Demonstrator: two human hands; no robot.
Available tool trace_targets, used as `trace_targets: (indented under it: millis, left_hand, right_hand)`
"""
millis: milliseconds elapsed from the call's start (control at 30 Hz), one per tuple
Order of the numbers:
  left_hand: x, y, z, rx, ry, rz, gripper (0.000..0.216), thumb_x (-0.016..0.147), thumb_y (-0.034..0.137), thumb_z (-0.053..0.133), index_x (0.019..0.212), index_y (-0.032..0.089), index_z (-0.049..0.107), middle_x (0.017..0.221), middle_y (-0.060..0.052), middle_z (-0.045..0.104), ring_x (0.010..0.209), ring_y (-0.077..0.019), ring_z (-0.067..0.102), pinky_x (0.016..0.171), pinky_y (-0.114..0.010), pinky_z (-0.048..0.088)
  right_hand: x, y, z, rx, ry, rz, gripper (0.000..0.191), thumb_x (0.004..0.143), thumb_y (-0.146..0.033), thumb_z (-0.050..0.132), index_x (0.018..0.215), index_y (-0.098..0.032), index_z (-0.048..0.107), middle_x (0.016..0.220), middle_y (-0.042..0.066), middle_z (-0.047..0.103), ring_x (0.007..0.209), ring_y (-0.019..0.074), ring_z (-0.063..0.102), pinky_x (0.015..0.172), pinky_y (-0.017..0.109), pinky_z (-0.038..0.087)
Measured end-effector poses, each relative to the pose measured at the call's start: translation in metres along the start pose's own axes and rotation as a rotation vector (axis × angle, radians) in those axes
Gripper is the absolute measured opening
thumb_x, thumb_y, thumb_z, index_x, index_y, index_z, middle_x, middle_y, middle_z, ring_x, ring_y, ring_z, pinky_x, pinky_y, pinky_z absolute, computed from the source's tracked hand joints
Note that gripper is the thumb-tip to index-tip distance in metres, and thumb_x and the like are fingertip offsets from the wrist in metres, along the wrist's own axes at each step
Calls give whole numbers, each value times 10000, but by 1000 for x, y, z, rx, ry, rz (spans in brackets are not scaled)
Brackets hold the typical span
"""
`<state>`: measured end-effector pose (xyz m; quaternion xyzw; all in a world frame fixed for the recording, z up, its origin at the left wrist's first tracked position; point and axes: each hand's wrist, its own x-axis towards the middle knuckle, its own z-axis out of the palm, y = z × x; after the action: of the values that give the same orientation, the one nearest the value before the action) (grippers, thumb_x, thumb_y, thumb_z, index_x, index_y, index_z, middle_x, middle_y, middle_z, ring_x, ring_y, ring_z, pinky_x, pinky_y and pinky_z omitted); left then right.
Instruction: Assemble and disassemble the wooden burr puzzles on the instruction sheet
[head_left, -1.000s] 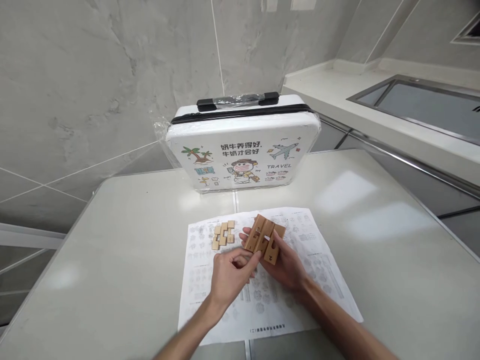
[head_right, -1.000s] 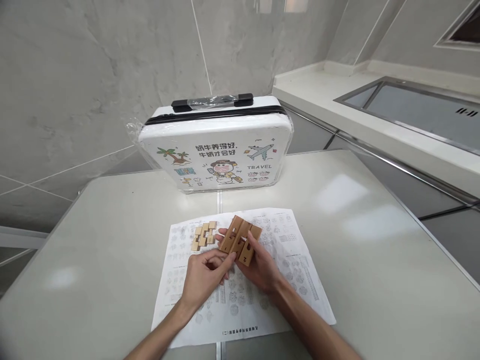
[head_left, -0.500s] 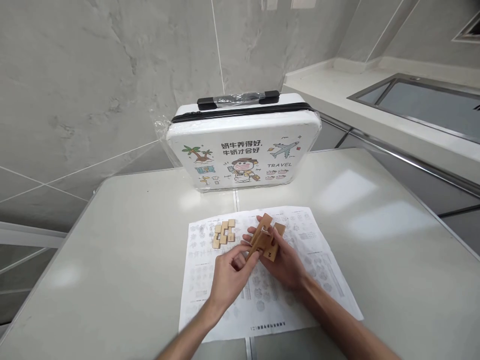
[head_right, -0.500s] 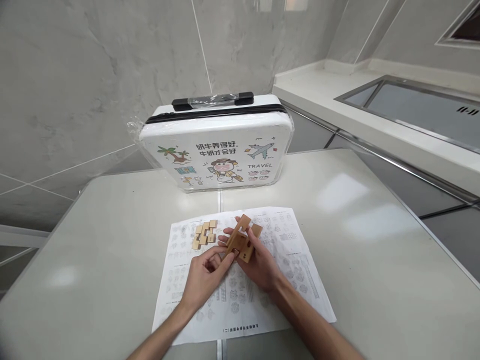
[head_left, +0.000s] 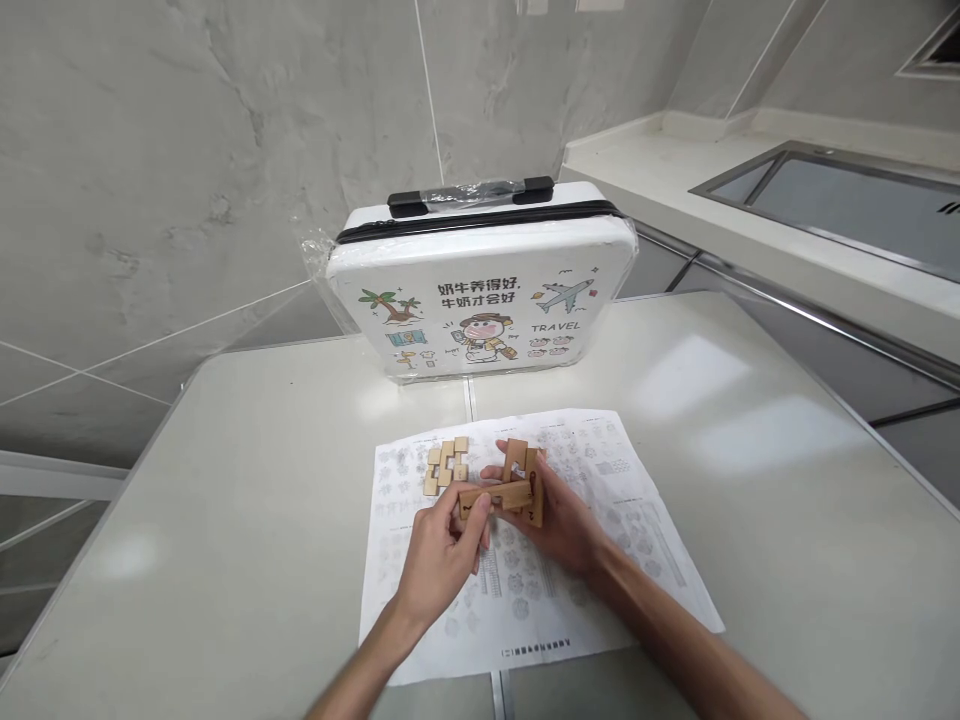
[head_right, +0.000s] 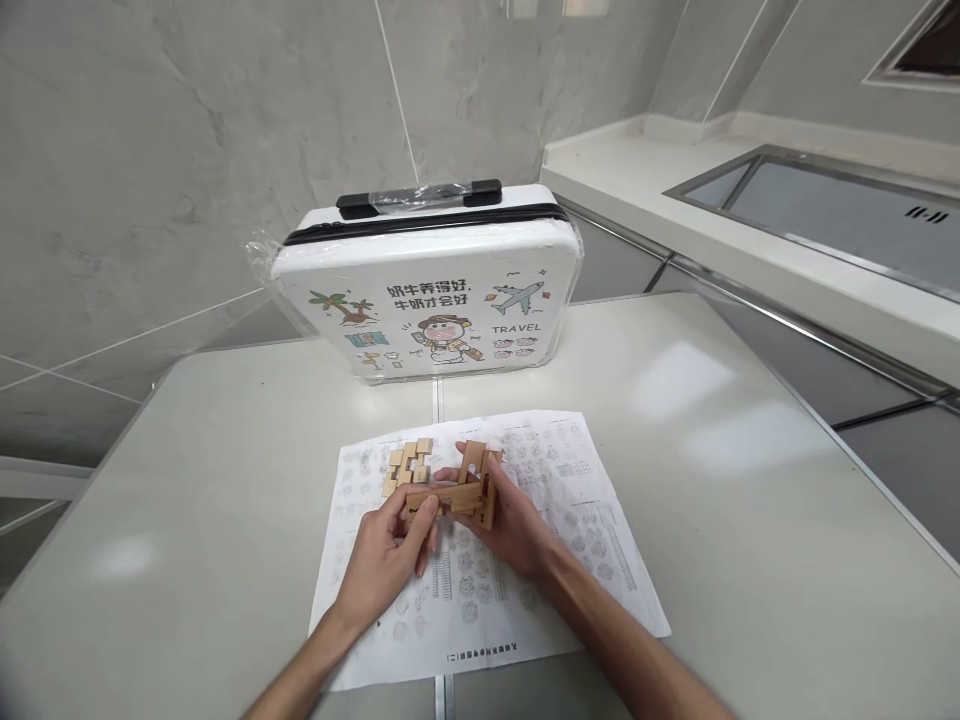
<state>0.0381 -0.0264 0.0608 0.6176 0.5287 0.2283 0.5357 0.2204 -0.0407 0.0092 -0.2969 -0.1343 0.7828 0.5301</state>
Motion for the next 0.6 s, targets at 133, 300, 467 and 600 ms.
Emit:
trace_targets:
  millis: [133, 300, 467, 600]
  left_hand:
    - [4, 4, -2, 128, 48, 12, 400, 1048, 591, 514, 1066, 228, 682, 652, 24, 650, 492, -150, 542, 483, -256, 399]
    - [7, 18, -5, 152, 27, 6, 367, 1059, 540, 500, 1051, 222, 682, 898, -31, 766, 656, -182, 649, 616, -284, 499]
    - [7, 22, -5, 169, -24, 3, 403, 1074, 555, 458, 1089, 219, 680, 824, -7, 721, 635, -173, 576, 601, -278, 430]
    - [7, 17, -6, 137, -74, 10, 406, 1087, 558, 439, 1108, 221, 663, 740, 19, 650, 619, -168, 513, 598, -277, 389]
  right_hand:
    - [-1, -1, 5, -10, -21, -1, 634, 992, -714, 610, 1461, -288, 603, 1338, 106, 734, 1283, 296, 667, 1099, 489, 532]
    - [-1, 0, 7, -69, -9, -6, 725, 942, -745, 660, 1488, -273, 585, 1325, 113, 730, 1254, 313, 674, 1026, 514, 579]
    - [0, 5, 2, -85, -24, -37, 695, 1001, -715, 593, 1546, -286, 540, 1284, 111, 741, 1167, 296, 700, 926, 471, 617]
    - [1, 8, -3, -113, -45, -57, 677, 1033, -687, 561, 1577, -287, 500, 1262, 111, 741, 1106, 279, 707, 871, 440, 620]
